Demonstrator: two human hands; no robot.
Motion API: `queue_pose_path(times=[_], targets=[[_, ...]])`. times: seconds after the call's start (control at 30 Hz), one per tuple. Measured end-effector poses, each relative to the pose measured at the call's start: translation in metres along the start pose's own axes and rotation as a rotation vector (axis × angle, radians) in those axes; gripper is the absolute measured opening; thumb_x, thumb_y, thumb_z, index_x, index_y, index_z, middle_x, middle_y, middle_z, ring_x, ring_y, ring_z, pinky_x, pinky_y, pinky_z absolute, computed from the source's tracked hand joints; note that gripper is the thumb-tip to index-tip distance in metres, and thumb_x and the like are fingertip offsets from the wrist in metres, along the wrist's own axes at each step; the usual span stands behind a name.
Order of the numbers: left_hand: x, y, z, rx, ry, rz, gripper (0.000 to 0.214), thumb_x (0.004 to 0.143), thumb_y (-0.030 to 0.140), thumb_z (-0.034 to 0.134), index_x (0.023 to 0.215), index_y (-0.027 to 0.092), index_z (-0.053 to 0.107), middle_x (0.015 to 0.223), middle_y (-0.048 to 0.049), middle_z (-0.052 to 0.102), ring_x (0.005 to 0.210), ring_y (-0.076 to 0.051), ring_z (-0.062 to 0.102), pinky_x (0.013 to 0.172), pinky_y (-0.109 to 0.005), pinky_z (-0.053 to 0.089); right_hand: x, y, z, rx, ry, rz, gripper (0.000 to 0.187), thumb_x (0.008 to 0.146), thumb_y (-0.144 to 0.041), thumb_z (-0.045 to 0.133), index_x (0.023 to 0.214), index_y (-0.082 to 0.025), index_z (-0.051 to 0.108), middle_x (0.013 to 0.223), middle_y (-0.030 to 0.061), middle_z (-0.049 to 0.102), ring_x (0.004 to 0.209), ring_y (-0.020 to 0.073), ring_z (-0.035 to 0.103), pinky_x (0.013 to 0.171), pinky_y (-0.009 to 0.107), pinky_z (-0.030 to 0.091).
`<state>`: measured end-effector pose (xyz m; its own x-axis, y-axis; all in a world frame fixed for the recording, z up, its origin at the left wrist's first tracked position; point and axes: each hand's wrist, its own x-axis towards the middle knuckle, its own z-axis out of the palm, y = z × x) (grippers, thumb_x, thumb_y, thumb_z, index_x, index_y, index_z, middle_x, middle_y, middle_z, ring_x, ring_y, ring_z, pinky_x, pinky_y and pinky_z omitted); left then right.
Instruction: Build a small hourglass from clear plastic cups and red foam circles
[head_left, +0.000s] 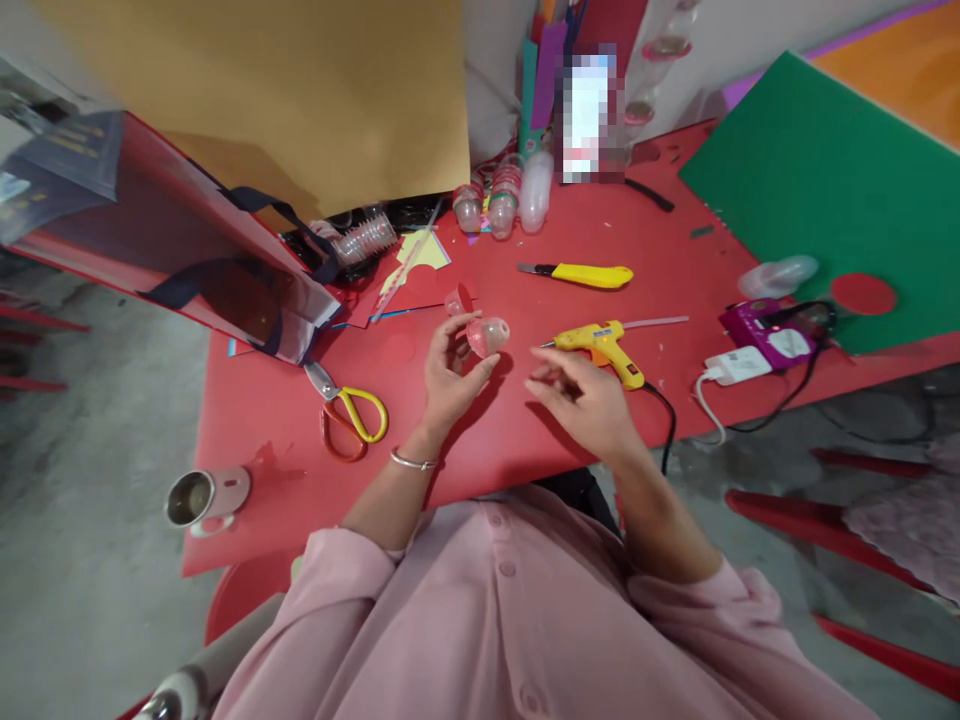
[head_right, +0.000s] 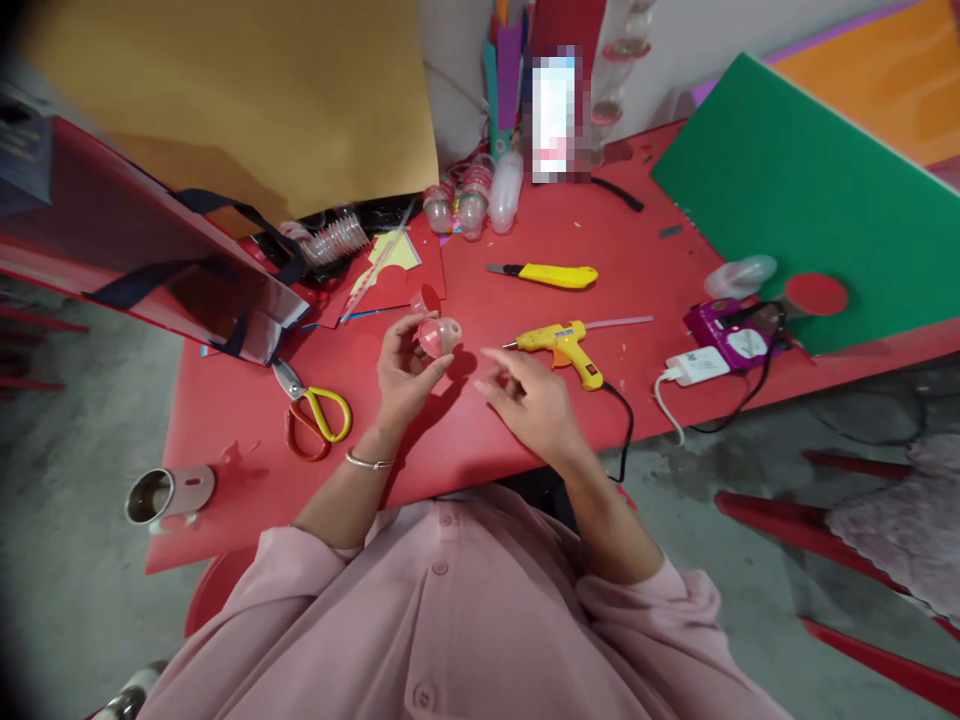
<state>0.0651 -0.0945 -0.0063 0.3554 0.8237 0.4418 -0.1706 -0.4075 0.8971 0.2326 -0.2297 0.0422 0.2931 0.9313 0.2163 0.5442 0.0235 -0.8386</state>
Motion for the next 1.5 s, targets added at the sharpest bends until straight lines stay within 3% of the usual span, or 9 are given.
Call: queue_pose_path(times=[0.07,0.17,0.27,0.4,0.6,0.77,0.87,1.23,1.5], targets=[[0.001,0.003,-0.001,-0.007,-0.008,-0.011,0.065,0.084,0.048,0.086,0.138,0.03,0.054,0.145,-0.012,0.06,0.132,-0.026,0.066,0.108,-0.04,0.059,0.017,-0.001,0.017,0.049,0.125,-0.015,0.057,0.09,-0.049,0.079,0.141,-0.028,0.064,0.119,0.008,0.074,0.071,0.0164,0.064,0.073,0.037,0.06],[0.002,0.009,-0.001,-0.005,-0.028,-0.015,0.067,0.085,0.047,0.086,0.141,0.03,0.054,0.147,-0.0125,0.06,0.135,-0.025,0.065,0.109,-0.039,0.058,0.033,-0.005,0.031,0.075,0.14,-0.07,0.068,0.086,-0.051,0.083,0.146,-0.029,0.059,0.13,0.0114,0.069,0.075,0.0173,0.065,0.077,0.041,0.063],[0.003,0.013,0.0,-0.075,-0.049,-0.028,0.06,0.087,0.042,0.085,0.14,0.031,0.057,0.145,-0.0098,0.063,0.13,-0.022,0.067,0.108,-0.036,0.058,0.041,-0.012,0.038,0.061,0.121,-0.123,0.058,0.091,-0.047,0.079,0.144,-0.03,0.062,0.13,0.0109,0.069,0.087,0.0212,0.069,0.084,0.043,0.064],[0.004,0.016,-0.002,-0.211,-0.059,-0.108,0.054,0.086,0.035,0.086,0.136,0.031,0.064,0.143,-0.0076,0.067,0.125,-0.021,0.069,0.106,-0.034,0.058,0.043,-0.015,0.046,0.035,0.196,-0.217,0.039,0.098,-0.038,0.073,0.136,-0.031,0.068,0.124,0.009,0.07,0.108,0.0257,0.069,0.097,0.046,0.062],[0.007,0.023,-0.006,-0.456,-0.025,-0.285,0.053,0.08,0.035,0.086,0.13,0.029,0.071,0.143,-0.0076,0.068,0.122,-0.024,0.068,0.101,-0.032,0.057,0.042,-0.004,0.056,0.035,0.213,-0.28,0.034,0.101,-0.033,0.068,0.135,-0.031,0.069,0.125,0.0107,0.069,0.114,0.0271,0.069,0.082,0.041,0.066],[0.01,0.029,-0.006,-0.619,0.017,-0.552,0.041,0.085,0.04,0.076,0.124,0.027,0.075,0.131,-0.0073,0.074,0.107,-0.023,0.073,0.085,-0.031,0.061,0.042,0.0,0.059,0.036,0.248,-0.365,0.037,0.101,-0.026,0.066,0.138,-0.034,0.067,0.129,0.0095,0.069,0.121,0.0269,0.067,0.099,0.047,0.063],[0.011,0.029,-0.007,-0.675,0.045,-0.64,0.038,0.089,0.043,0.073,0.122,0.024,0.075,0.125,-0.0086,0.076,0.106,-0.023,0.074,0.083,-0.03,0.061,0.042,0.0,0.06,0.047,0.267,-0.425,0.041,0.101,-0.023,0.068,0.14,-0.034,0.065,0.129,0.0091,0.069,0.122,0.0256,0.067,0.105,0.046,0.06],[0.01,0.025,-0.007,-0.649,0.078,-0.693,0.031,0.089,0.04,0.077,0.114,0.02,0.078,0.114,-0.0101,0.079,0.101,-0.024,0.076,0.085,-0.032,0.062,0.04,0.003,0.064,0.037,0.249,-0.392,0.04,0.101,-0.028,0.068,0.14,-0.034,0.065,0.129,0.0088,0.069,0.123,0.026,0.068,0.107,0.047,0.059],[0.01,0.024,-0.005,-0.59,0.121,-0.72,0.029,0.093,0.042,0.075,0.112,0.021,0.078,0.116,-0.0108,0.079,0.114,-0.028,0.074,0.091,-0.036,0.062,0.039,0.004,0.065,0.053,0.271,-0.407,0.039,0.101,-0.031,0.067,0.141,-0.034,0.065,0.127,0.0092,0.069,0.119,0.0261,0.068,0.101,0.046,0.061]])
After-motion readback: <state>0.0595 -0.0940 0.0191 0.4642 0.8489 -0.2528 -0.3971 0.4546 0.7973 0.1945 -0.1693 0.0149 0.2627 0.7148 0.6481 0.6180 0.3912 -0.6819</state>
